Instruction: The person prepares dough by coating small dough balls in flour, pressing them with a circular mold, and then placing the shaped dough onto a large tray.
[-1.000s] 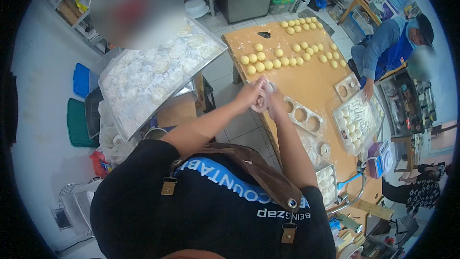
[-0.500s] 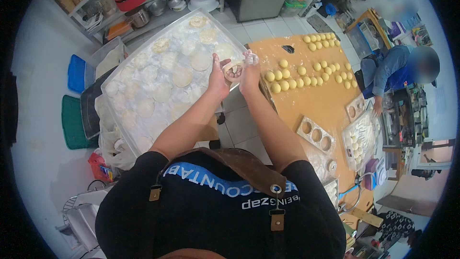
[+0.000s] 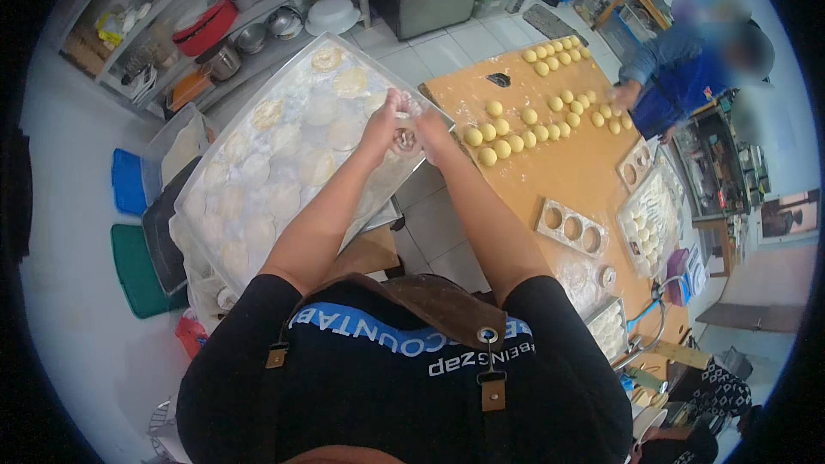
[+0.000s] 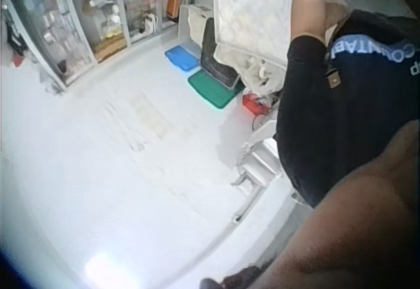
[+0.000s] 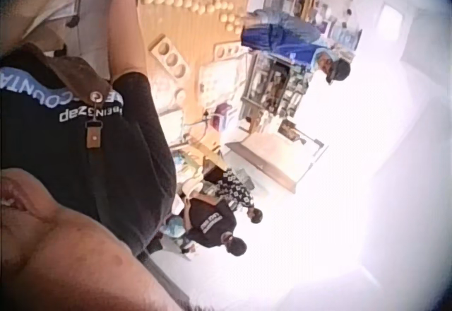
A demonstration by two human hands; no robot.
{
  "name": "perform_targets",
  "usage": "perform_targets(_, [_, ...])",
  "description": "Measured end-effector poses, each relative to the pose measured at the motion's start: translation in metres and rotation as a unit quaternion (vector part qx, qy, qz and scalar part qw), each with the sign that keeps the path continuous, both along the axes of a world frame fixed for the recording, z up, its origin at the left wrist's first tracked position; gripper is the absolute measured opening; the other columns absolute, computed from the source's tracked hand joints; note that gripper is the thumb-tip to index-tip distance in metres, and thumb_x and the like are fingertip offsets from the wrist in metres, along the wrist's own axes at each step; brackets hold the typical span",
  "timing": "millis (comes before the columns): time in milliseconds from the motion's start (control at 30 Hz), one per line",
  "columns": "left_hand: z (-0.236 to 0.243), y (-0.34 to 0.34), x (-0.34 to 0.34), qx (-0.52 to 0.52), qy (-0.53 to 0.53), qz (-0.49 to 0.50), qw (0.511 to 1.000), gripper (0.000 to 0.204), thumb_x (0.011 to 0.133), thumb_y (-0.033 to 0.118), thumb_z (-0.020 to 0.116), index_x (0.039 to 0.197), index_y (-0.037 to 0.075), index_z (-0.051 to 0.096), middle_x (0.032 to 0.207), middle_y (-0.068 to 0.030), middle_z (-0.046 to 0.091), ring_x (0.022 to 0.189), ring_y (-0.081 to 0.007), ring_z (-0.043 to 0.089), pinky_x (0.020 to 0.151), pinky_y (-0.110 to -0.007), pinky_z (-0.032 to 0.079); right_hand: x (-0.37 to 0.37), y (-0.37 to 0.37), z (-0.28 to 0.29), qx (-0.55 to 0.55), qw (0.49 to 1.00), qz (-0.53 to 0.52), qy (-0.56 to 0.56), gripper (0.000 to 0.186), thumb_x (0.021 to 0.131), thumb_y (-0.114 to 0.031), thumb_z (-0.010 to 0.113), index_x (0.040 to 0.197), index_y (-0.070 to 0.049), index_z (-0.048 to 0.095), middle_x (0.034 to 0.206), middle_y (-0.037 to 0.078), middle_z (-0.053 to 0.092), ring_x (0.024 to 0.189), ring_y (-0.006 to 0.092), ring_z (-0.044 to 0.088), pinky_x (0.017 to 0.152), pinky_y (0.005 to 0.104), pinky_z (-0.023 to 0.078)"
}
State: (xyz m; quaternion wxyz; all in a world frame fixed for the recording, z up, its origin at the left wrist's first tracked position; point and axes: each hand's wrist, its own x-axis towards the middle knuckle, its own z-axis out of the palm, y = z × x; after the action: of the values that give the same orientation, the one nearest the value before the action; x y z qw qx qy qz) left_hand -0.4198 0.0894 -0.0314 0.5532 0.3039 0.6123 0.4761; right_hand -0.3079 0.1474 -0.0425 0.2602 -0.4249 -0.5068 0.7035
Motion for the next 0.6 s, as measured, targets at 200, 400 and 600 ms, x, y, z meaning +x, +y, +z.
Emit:
perform_targets(200, [-0.008, 0.017, 0.019, 0.049, -0.181, 0.133, 0.973, 0.063, 0.095, 0.058, 0.029, 0.105, 0.0, 0.052, 0.084, -0.0112, 0.059, 0.078, -0.0178, 0.06, 0.068, -0.031, 0.049, 0.001, 0.014, -0.007, 0.013, 0.99, -0.125, 0.067, 0.038, 0.092, -0.036, 0.054, 0.112, -0.003, 0.052, 0.088, 0.007, 0.058, 0.074, 0.0135, 0.057, 0.062, 0.0273, 0.048])
perform_targets(400, [-0.013, 0.031, 0.031, 0.09, -0.193, 0.184, 0.96, 0.061, 0.094, 0.058, 0.035, 0.099, 0.001, 0.056, 0.066, -0.0059, 0.057, 0.057, -0.0131, 0.056, 0.051, -0.028, 0.043, -0.007, 0.013, 0.007, -0.046, 0.964, -0.202, 0.169, 0.033, 0.091, -0.036, 0.056, 0.104, -0.006, 0.053, 0.077, 0.003, 0.055, 0.056, 0.0131, 0.053, 0.049, 0.0254, 0.046])
perform_targets(600, [-0.006, 0.036, 0.015, 0.034, -0.053, 0.068, 0.996, 0.059, 0.094, 0.057, 0.035, 0.103, 0.003, 0.056, 0.078, -0.0073, 0.059, 0.072, -0.0168, 0.06, 0.064, -0.03, 0.048, 0.011, 0.027, -0.014, -0.015, 0.995, -0.043, 0.088, 0.037, 0.09, -0.033, 0.058, 0.111, -0.004, 0.052, 0.091, 0.007, 0.056, 0.081, 0.0169, 0.058, 0.069, 0.0315, 0.05])
